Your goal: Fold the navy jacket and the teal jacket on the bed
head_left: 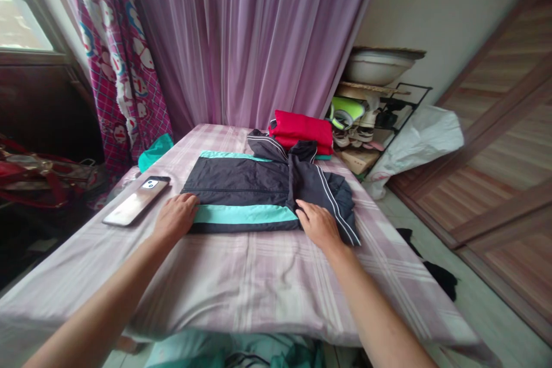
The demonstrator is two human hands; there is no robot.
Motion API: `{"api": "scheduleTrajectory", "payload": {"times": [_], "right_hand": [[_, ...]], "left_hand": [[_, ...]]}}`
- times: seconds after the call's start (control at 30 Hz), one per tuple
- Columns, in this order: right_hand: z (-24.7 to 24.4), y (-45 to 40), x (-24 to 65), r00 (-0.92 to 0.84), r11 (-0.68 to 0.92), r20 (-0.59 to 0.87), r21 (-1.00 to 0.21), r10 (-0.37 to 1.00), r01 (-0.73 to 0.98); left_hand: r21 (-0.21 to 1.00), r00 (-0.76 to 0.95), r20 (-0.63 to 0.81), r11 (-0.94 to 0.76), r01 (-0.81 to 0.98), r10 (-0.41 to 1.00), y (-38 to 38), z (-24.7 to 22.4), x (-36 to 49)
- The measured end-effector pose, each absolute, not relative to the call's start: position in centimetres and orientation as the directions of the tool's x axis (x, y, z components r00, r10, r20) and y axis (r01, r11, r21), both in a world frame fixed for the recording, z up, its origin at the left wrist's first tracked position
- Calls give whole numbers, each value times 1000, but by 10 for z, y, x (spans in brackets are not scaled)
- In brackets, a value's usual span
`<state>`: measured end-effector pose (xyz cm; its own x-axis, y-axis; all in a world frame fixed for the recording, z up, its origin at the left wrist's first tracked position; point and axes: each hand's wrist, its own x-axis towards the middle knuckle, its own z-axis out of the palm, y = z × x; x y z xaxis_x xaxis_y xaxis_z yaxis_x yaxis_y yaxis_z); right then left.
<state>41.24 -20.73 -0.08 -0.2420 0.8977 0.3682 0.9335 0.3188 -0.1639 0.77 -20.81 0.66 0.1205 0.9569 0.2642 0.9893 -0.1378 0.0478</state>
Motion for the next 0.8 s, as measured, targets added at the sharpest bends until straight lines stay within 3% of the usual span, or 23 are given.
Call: {"api": "scheduleTrajectory", "payload": {"times": [0.07, 0.13, 0.2, 0.27, 0.33, 0.43, 0.63, 0.8], "right_hand": [[0, -219, 434, -150, 227, 424, -139, 893, 964], [1, -223, 459, 25, 31, 429, -123, 903, 992], [2, -219, 480, 188, -162, 326, -106, 926, 981], [0, -211, 493, 258, -243, 209, -94, 943, 965], [-4, -202, 498, 216, -194, 251, -111, 944, 975], [-11, -190, 497, 87, -45, 460, -102, 883, 994], [-14, -174, 495, 42, -29, 273, -54, 961, 998], [-18, -173, 499, 58, -26, 271, -119, 961, 993]], "left_hand": [[79, 156, 289, -186, 979, 944, -210, 9, 17], [117, 233, 303, -279, 953, 924, -211, 11, 33], [137, 314, 305, -368, 919, 899, -213, 9, 54], [136, 371, 286, -420, 897, 884, -216, 3, 74], [128, 394, 238, -430, 894, 888, -218, -5, 89], [135, 400, 161, -421, 897, 902, -217, -10, 97], [162, 430, 124, -446, 880, 894, -186, 25, 115], [211, 356, 159, -384, 899, 921, -133, 47, 172]]}}
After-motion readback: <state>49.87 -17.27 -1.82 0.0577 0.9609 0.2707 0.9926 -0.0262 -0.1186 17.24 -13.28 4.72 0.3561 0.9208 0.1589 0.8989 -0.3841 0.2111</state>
